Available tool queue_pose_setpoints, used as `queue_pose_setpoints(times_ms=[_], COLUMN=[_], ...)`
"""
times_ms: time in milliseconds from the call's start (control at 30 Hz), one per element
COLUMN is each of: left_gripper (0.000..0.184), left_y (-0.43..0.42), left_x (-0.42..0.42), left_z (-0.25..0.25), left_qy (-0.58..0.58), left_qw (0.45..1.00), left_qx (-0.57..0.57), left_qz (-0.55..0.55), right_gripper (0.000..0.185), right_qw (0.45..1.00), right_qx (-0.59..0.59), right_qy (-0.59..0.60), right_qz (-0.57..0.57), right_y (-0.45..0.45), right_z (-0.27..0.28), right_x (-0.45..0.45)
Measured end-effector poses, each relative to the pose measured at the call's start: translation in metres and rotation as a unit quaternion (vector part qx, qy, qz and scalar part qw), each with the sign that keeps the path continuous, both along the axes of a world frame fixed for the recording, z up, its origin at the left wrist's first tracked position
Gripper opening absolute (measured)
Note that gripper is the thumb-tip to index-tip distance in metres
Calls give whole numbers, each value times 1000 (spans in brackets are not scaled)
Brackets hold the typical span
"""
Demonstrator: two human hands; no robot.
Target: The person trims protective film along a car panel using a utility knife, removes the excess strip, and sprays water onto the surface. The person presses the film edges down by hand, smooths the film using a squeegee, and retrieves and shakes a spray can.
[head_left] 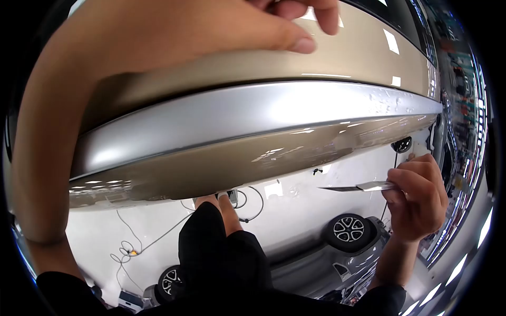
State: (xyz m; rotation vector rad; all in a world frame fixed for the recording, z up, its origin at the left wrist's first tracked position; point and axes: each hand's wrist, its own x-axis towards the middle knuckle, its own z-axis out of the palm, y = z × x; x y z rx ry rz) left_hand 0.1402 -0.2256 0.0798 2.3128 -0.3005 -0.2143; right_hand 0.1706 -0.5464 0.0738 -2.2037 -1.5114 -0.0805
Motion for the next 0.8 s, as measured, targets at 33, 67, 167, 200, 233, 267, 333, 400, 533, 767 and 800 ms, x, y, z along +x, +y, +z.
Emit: queue_pose_setpoints(times_ms=[33, 67, 167, 200, 233, 267, 333, 400, 533, 767, 800], left_gripper=[29, 29, 28, 28, 27, 27, 27, 26, 25, 24, 24], left_y=[5, 9, 16, 16, 18, 18, 19, 22, 24, 27, 27], left_x=[0, -2, -4, -6, -7, -7, -8, -8, -8, -9, -10], left_z=[-4, -8, -17, -19, -20, -21, -23, -23, -23, -23, -22], left_qy=[-10, -18, -30, -34, -37, -39, -43, -47, -49, -48, -48], left_qw=[1000, 1000, 999, 999, 999, 998, 998, 997, 997, 995, 995], left_qx=[-1, -3, -10, -13, -17, -21, -24, -27, -33, -38, -38], left_qz=[-8, -14, -26, -32, -34, -38, -44, -50, -58, -73, -74], right_gripper=[30, 28, 28, 29, 30, 30, 29, 28, 26, 25, 25], right_qw=[1000, 1000, 999, 999, 998, 998, 998, 997, 997, 996, 996], right_qx=[-3, -1, -1, -15, -30, -28, -31, -41, -59, -70, -70], right_qy=[-6, -13, -31, -24, -18, -22, -20, -20, -21, -28, -28], right_qz=[4, 6, 37, 40, 43, 49, 54, 56, 54, 44, 44], right_y=[13, 27, 50, 51, 52, 53, 59, 64, 69, 71, 71], right_z=[-2, -6, -23, -24, -25, -29, -29, -27, -26, -22, -22], right_x=[0, -2, 3, 3, 4, 7, 8, 8, 8, 6, 6])
